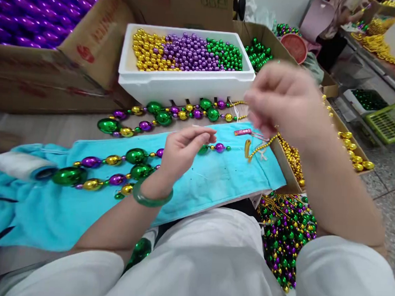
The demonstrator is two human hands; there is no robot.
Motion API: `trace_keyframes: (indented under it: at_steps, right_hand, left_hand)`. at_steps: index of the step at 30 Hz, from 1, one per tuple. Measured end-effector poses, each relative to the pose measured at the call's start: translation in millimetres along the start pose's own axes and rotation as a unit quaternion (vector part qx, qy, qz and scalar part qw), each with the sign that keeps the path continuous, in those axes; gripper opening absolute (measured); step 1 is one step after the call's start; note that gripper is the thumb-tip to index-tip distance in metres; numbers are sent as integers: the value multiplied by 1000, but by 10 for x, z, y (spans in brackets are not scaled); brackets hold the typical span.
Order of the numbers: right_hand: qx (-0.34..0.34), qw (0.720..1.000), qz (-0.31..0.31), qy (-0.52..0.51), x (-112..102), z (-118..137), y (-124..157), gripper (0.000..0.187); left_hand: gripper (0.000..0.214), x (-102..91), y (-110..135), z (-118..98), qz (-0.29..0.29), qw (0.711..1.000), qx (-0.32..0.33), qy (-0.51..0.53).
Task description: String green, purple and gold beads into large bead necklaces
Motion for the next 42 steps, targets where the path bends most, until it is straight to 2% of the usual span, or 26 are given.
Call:
trace_keyframes:
  at_steps: [2, 4, 7, 9, 11, 14, 15, 17, 20, 22, 23, 24, 25, 27, 28, 30, 32, 34, 36, 39, 42]
  right_hand:
    - [10, 999, 35, 20, 154, -221, -33, 19]
    - [37, 997, 59, 21, 244, -534, -54, 21]
    - [79, 995, 65, 3, 253, -991, -88, 20]
    - [85, 995, 59, 14, 234, -1210, -115, 19]
    - [34, 997, 34, 52, 209, -1282, -136, 17]
    - [-85, 990, -17, 116, 215, -1263, -64, 11]
    - [-105, 987, -28, 121, 222, -1294, -23, 10]
    - [-104, 989, -32, 99, 209, -1447, 29, 10]
    - [-63, 996, -19, 55, 36, -1750, -6, 13]
    - [-40, 990, -46, 128, -265, -1901, -106, 16]
    - [-33, 972, -90, 214, -488, -1938, -162, 17]
    - [-17, 937, -130, 323, -704, -1969, -218, 19]
    - [14, 890, -154, 430, -890, -2016, -277, 23]
    - [88, 799, -139, 578, -1138, -2175, -393, 29]
    - [120, 764, -119, 622, -1214, -2260, -436, 31]
    - [157, 725, -86, 665, -1283, -2384, -487, 32]
    - [162, 712, -81, 679, -1286, -2409, -505, 33]
    - [153, 710, -88, 681, -1258, -2376, -498, 32]
    - [143, 712, -95, 681, -1225, -2319, -469, 31]
    - [124, 717, -111, 677, -1217, -2213, -401, 29]
    - [109, 730, -135, 661, -1294, -2116, -322, 27]
  left_hand:
    - [20, -38, 134, -35, -19, 1000, -8, -5]
    - [22, 3, 249, 19, -33, 999, -33, 4]
    - [25, 188, 363, 277, -22, 993, -107, 52]
    - [26, 317, 397, 456, -12, 985, -145, 95]
    - [29, 443, 405, 597, 4, 973, -171, 154]
    - [29, 646, 427, 750, 52, 948, -212, 231]
    - [27, 693, 443, 795, 65, 942, -227, 241]
    - [24, 733, 477, 893, 70, 934, -255, 241]
    - [23, 707, 528, 1047, 48, 926, -299, 224]
    - [25, 674, 551, 1130, 32, 923, -321, 207]
    - [25, 661, 557, 1158, 26, 923, -328, 198]
    - [25, 653, 559, 1178, 23, 924, -331, 188]
    - [24, 651, 557, 1188, 21, 927, -330, 176]
    - [22, 628, 527, 1168, 17, 944, -306, 125]
    - [19, 591, 493, 1122, 7, 959, -274, 77]
    - [14, 506, 411, 936, -20, 983, -173, -50]
    - [10, 498, 366, 736, -31, 985, -82, -146]
    - [11, 544, 345, 703, -14, 986, -74, -151]
    - [13, 595, 338, 819, 14, 986, -140, -83]
    - [17, 650, 345, 993, 29, 968, -243, 52]
    - [18, 644, 330, 1076, 14, 950, -285, 126]
Point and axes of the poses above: each hand's wrist, its own y-axis away from the middle knuckle, its own x-axis out of the palm, z = x × y, the point moved 10 cm from there along -y, towards the middle knuckle, and after that the axes turned 14 degrees about -y, right-handed, at the moved point
